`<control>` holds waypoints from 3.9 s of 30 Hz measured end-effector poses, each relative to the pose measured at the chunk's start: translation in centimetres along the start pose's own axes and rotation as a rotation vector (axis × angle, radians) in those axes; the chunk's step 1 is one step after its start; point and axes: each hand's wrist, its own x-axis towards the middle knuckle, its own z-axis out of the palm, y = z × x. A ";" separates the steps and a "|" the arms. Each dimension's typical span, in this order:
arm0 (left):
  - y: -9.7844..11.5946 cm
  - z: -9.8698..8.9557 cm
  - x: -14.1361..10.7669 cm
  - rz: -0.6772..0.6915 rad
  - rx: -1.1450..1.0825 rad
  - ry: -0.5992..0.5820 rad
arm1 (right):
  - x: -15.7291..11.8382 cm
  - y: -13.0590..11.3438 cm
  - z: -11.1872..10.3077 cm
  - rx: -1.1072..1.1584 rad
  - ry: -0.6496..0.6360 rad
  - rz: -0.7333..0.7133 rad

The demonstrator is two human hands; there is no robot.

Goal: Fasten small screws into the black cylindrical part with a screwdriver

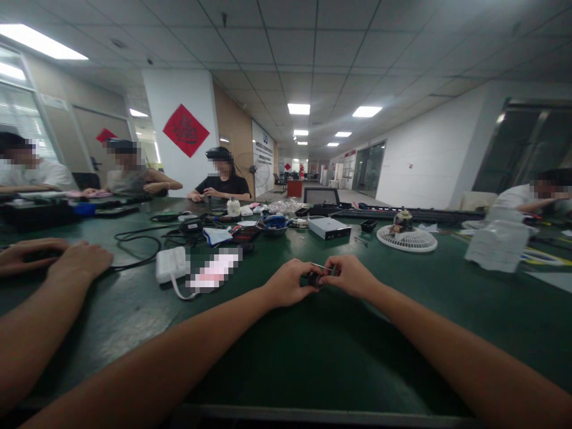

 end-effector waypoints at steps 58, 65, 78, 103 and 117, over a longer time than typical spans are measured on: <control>-0.4 0.3 0.4 -0.154 0.118 0.140 | -0.2 -0.5 -0.5 -0.215 -0.057 -0.012; -0.3 0.3 0.4 -0.151 0.119 0.135 | -0.2 -0.6 -0.5 -0.082 -0.033 -0.027; -1.3 0.1 0.2 -0.373 0.183 0.244 | 0.0 0.6 -0.9 -0.278 -0.186 0.234; 0.0 0.1 0.4 -0.091 0.056 0.063 | 0.1 0.1 -0.1 0.065 0.031 0.019; 0.1 0.0 0.3 -0.011 0.044 0.015 | -0.2 0.1 0.3 0.028 0.002 -0.004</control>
